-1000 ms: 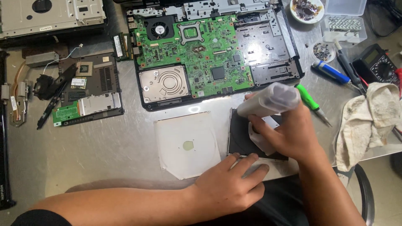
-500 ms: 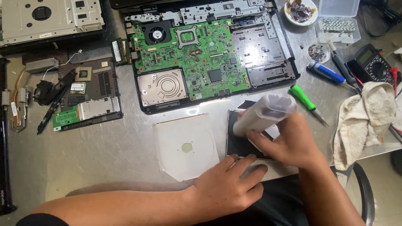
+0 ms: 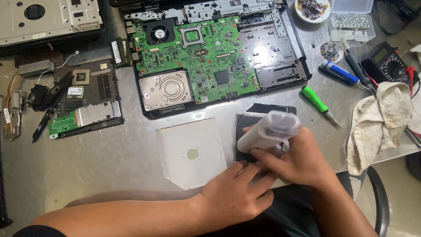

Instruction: Cleaning and inspecting a laptop optical drive using a cloth, air blower, and a small tool

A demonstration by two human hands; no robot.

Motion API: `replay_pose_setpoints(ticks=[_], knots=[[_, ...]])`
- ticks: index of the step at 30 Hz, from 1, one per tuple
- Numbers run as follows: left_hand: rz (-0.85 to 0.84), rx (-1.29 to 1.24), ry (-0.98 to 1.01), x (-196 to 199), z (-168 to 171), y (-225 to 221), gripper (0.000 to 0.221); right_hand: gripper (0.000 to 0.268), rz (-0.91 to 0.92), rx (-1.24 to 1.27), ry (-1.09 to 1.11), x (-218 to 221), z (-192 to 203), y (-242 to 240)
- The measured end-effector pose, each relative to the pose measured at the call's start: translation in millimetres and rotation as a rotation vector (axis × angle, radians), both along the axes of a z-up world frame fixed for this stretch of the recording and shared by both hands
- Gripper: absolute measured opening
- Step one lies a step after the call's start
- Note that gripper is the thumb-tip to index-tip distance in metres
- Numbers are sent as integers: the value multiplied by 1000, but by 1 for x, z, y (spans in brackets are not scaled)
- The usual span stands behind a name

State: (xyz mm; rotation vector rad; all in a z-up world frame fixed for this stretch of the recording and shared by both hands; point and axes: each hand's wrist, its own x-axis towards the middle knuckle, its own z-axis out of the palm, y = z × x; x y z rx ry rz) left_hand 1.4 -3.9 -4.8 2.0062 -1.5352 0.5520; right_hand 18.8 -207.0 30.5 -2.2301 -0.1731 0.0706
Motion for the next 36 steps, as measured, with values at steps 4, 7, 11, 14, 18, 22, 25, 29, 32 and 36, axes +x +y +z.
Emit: replay_pose_setpoints(ticks=[4,7,11,14,18,22,25,29,32,36], knots=[[15,13,16,-3,-4,0,16,35,-184,-71,-52,-5,-3,-3],[7,22,35,-2,-2,-1,16,36,-286,-113,-158,-14,-5,-8],[-18,-4,61,0,0,-1,14,46,-361,-235,-168,-42,-26,-7],[-21,33,33,1,2,1,18,75,-488,-250,-257,-53,-48,-28],[-24,29,14,0,-2,1,16,71,-559,-100,-286,-52,-31,-23],[-15,28,-1,1,1,0,17,49,-473,-27,-236,-63,-25,-10],[-26,49,-4,2,-1,1,16,41,-497,-163,-219,-63,-26,-18],[-34,72,7,2,3,0,13,39,-600,-68,-246,-59,-16,-21],[-36,95,-6,3,2,0,16,38,-541,123,-176,-68,-23,-8],[-25,96,-15,3,1,0,17,40,-409,-39,-208,-66,-26,-16]])
